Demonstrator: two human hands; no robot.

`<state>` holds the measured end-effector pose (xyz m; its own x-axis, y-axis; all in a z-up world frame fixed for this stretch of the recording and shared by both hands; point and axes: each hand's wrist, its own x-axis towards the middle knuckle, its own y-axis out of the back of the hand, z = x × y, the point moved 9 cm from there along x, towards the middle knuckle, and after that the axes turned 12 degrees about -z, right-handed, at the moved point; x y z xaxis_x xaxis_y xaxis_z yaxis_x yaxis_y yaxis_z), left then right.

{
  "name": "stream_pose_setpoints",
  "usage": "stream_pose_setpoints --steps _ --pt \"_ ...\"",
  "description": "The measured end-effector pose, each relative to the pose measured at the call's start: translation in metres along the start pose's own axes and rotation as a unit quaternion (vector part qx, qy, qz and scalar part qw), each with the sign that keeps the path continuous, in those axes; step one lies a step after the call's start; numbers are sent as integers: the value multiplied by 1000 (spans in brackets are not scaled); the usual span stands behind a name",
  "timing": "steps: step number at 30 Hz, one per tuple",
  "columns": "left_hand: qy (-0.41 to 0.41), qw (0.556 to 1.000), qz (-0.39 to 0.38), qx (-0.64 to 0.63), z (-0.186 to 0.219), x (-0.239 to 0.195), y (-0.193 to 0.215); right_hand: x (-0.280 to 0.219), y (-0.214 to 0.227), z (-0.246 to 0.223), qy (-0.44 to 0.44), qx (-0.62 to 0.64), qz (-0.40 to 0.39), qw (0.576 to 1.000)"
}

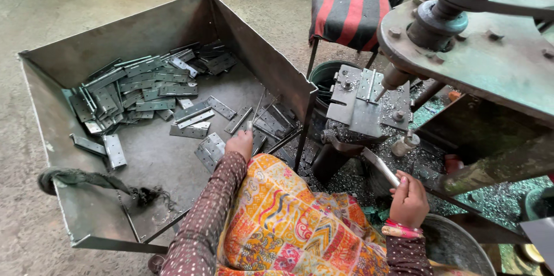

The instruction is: The person positions metal plates on a machine press, pulls a hand lever to punch holes, and places the finished plates into a metal bin.

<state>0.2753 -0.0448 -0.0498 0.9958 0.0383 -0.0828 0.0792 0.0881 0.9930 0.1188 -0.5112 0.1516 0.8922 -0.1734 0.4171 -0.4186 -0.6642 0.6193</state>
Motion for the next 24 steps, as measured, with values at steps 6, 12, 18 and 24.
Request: stream_pose_setpoints --steps 6,12,18,24 --pt "-8 999 -38 5 -18 12 -16 0 -3 7 -22 21 5 1000" --pt "-24 999 -24 0 -15 0 -18 0 -1 8 -18 25 11 999" --pt "-13 999 -32 12 -13 2 -25 -1 -2 7 -15 8 9 1000" --pt "-8 998 -57 -10 -18 -4 -28 -1 -1 6 -18 12 9 1000"
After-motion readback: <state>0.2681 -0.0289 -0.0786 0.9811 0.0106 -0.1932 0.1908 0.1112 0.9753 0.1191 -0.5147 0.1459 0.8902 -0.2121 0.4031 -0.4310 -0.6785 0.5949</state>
